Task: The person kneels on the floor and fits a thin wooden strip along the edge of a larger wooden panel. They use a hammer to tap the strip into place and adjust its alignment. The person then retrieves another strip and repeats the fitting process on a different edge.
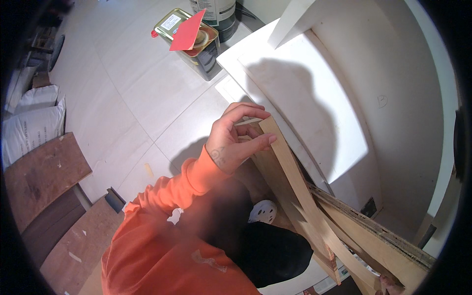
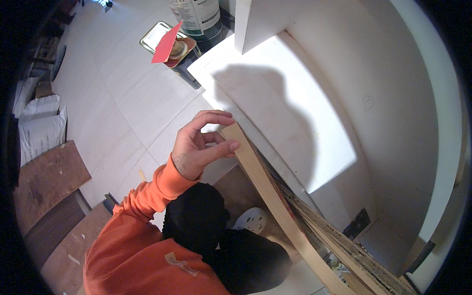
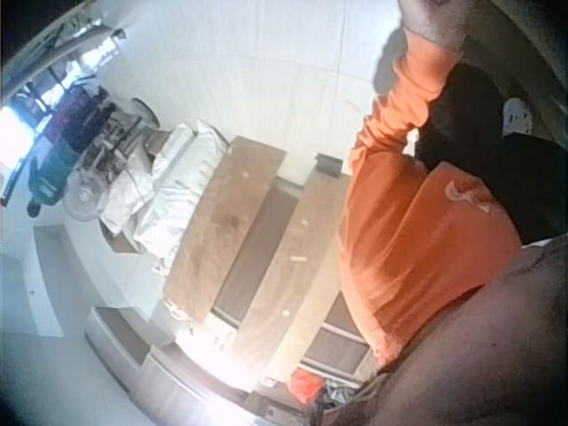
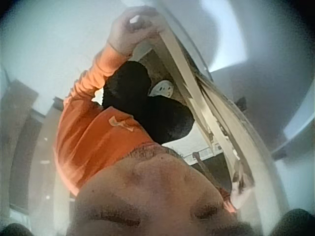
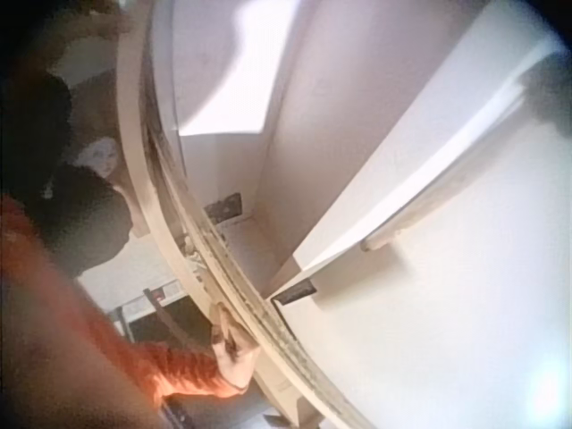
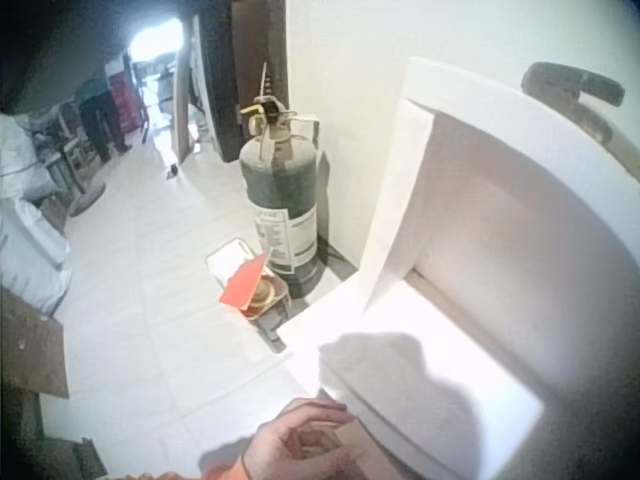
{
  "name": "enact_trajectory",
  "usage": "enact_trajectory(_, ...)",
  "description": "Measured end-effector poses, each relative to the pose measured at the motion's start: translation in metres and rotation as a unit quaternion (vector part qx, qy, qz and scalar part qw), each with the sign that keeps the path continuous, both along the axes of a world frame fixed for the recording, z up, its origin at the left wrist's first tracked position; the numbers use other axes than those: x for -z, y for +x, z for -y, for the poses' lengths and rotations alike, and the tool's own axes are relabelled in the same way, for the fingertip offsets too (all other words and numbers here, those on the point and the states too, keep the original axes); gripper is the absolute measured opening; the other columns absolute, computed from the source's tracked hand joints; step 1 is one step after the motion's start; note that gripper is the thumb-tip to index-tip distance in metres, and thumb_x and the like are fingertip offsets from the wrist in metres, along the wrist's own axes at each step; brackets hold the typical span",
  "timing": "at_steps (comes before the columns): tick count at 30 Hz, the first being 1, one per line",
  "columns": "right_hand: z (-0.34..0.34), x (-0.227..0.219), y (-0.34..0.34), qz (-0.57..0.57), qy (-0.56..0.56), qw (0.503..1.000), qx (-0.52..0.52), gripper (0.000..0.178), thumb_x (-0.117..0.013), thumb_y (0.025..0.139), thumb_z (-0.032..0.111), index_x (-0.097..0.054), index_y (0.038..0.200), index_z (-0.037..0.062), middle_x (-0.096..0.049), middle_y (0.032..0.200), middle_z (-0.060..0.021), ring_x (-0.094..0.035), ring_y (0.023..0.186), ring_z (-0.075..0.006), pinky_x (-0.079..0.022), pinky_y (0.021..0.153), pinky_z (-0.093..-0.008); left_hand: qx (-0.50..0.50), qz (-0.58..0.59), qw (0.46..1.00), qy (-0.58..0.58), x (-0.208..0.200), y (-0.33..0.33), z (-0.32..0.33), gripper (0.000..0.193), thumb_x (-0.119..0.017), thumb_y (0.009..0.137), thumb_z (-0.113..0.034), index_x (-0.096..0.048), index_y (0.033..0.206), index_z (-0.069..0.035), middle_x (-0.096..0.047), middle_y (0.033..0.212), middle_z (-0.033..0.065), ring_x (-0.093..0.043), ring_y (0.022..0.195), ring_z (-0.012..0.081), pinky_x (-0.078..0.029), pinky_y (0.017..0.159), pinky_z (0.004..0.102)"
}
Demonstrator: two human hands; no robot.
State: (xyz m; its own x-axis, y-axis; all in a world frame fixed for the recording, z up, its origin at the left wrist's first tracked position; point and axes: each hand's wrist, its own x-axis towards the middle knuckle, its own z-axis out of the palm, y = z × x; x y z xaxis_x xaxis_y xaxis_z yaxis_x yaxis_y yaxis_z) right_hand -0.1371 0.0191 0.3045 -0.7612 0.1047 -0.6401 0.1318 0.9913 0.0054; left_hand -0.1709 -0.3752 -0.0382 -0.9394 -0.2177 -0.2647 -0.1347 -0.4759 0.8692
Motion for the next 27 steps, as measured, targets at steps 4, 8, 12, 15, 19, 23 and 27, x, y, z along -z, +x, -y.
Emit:
enact_trajectory(4,0.001,0.003,-0.002,-0.014,-0.021,0.999,0.020,0.043,-0.070,0.093,0.020,-0.065,0.129,-0.0028,-0.067,0.121,-0.0204,-0.061,0.112,-0.0281,-0.046,0.099,-0.0402,0.007,0.004,1.000,-0.022,0.002,-0.001,0.000,0.038,-0.077,0.082,0.002,-0.061,0.117,-0.001,-0.047,0.130,0.0111,-0.066,0.088,0.0156,-0.059,0.075,0.0258)
enact_trajectory(8,0.002,0.006,-0.008,0.001,-0.050,0.999,-0.001,0.041,-0.069,0.094,0.019,-0.064,0.127,-0.0044,-0.068,0.121,-0.0210,-0.061,0.114,-0.0291,-0.045,0.101,-0.0409,0.006,-0.002,0.999,-0.047,0.003,-0.001,-0.001,0.038,-0.077,0.082,0.001,-0.062,0.117,-0.003,-0.047,0.129,0.0106,-0.065,0.091,0.0152,-0.059,0.075,0.0253)
enact_trajectory(12,0.005,0.003,-0.011,0.024,-0.017,0.999,-0.029,0.042,-0.068,0.095,0.020,-0.063,0.127,-0.0056,-0.067,0.124,-0.0211,-0.061,0.116,-0.0292,-0.044,0.103,-0.0405,0.003,0.010,0.999,-0.040,0.003,-0.002,-0.001,0.036,-0.077,0.082,0.000,-0.062,0.115,-0.004,-0.048,0.128,0.0102,-0.063,0.095,0.0144,-0.059,0.074,0.0246)
enact_trajectory(15,0.008,0.000,-0.007,-0.008,-0.020,1.000,-0.006,0.042,-0.067,0.096,0.022,-0.063,0.128,-0.0055,-0.067,0.124,-0.0214,-0.062,0.115,-0.0296,-0.044,0.103,-0.0401,-0.005,0.001,0.999,-0.054,0.005,-0.002,-0.002,0.035,-0.078,0.082,0.000,-0.063,0.114,-0.005,-0.049,0.126,0.0100,-0.062,0.094,0.0132,-0.058,0.075,0.0244)
enact_trajectory(19,0.007,0.000,-0.007,0.009,-0.011,1.000,-0.002,0.043,-0.065,0.097,0.024,-0.063,0.128,-0.0063,-0.066,0.127,-0.0213,-0.060,0.118,-0.0303,-0.044,0.104,-0.0403,-0.013,-0.007,0.996,-0.082,0.008,-0.003,-0.003,0.036,-0.077,0.081,0.002,-0.062,0.114,-0.004,-0.049,0.127,0.0103,-0.063,0.091,0.0135,-0.058,0.076,0.0248)
enact_trajectory(23,0.004,0.003,-0.011,0.014,-0.041,0.999,0.020,0.048,-0.066,0.097,0.028,-0.061,0.128,-0.0079,-0.064,0.129,-0.0224,-0.059,0.121,-0.0322,-0.043,0.106,-0.0412,-0.027,-0.010,0.997,-0.078,0.011,-0.003,-0.006,0.034,-0.077,0.081,0.002,-0.062,0.111,-0.003,-0.050,0.126,0.0092,-0.061,0.091,0.0121,-0.056,0.076,0.0242)
enact_trajectory(27,0.008,0.005,-0.013,0.009,-0.038,0.999,0.003,0.052,-0.065,0.097,0.032,-0.060,0.129,-0.0084,-0.063,0.131,-0.0240,-0.059,0.122,-0.0347,-0.043,0.106,-0.0419,-0.035,-0.020,0.996,-0.075,0.011,-0.003,-0.007,0.031,-0.077,0.082,-0.001,-0.062,0.109,-0.004,-0.051,0.124,0.0074,-0.058,0.088,0.0092,-0.052,0.076,0.0234)
